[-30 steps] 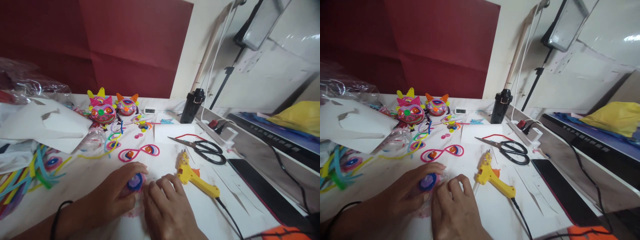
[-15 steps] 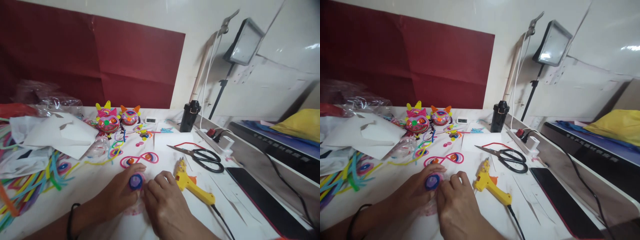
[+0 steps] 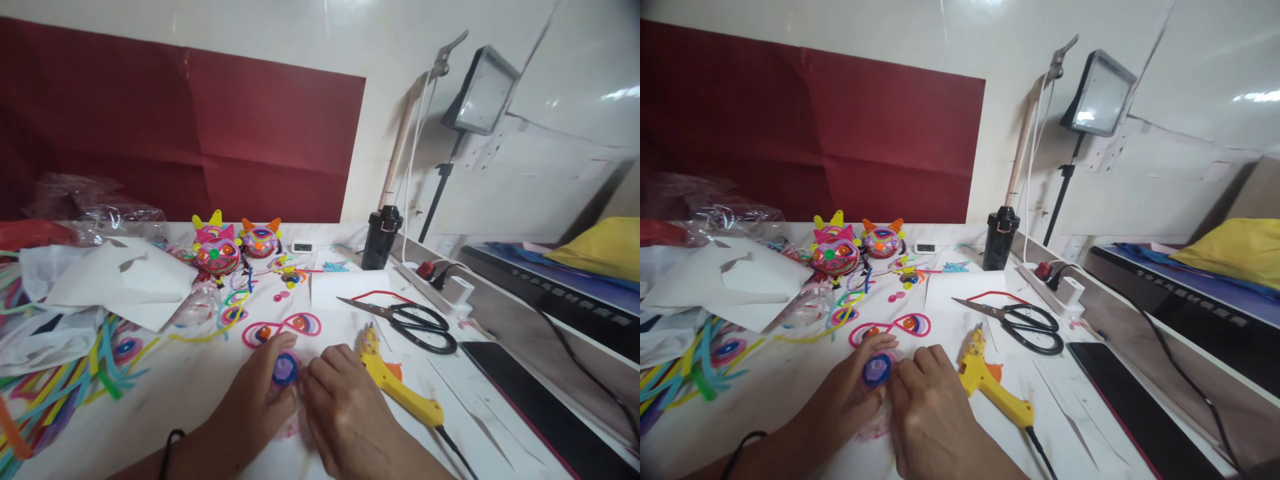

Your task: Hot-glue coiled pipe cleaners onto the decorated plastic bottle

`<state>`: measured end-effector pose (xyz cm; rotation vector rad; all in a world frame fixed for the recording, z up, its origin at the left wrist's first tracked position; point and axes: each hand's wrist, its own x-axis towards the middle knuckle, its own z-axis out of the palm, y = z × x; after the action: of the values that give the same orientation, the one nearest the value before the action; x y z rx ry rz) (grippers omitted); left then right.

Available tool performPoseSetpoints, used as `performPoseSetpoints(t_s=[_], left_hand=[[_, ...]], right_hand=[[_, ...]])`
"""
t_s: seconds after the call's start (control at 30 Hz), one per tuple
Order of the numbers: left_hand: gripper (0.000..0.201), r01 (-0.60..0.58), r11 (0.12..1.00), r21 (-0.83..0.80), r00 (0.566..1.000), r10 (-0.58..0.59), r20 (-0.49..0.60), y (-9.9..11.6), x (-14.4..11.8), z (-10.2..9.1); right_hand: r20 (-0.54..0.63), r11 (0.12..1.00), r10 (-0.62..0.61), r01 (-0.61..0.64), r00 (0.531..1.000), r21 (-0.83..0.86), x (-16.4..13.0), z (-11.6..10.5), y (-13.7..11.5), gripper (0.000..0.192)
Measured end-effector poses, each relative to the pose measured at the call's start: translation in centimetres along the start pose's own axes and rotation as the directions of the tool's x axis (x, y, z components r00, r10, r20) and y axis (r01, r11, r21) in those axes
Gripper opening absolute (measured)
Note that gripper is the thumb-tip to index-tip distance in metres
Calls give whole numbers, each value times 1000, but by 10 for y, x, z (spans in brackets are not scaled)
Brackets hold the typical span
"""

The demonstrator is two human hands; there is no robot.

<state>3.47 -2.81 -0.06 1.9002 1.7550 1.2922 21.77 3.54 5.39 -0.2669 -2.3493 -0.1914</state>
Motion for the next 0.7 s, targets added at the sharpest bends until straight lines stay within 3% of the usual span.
performPoseSetpoints(t_s=[0.2, 0.43, 0.57, 0.7], left_hand=[[60, -42, 998, 43, 997, 44, -59, -1, -9, 7], [71, -135, 981, 136, 982, 151, -116, 1, -11, 10], [66, -184, 966, 181, 968, 210, -137, -8, -12, 15], [62, -121, 976, 182, 985, 141, -100, -16, -15, 18]], right_hand=[[-78, 999, -32, 35, 996, 27, -7, 12, 5, 21], [-151, 998, -66, 62, 986, -28, -8, 16, 8, 24], [-128, 997, -36, 28, 991, -69, -11, 18, 7, 24], [-58, 993, -5, -1, 998, -117, -13, 19, 6, 22]])
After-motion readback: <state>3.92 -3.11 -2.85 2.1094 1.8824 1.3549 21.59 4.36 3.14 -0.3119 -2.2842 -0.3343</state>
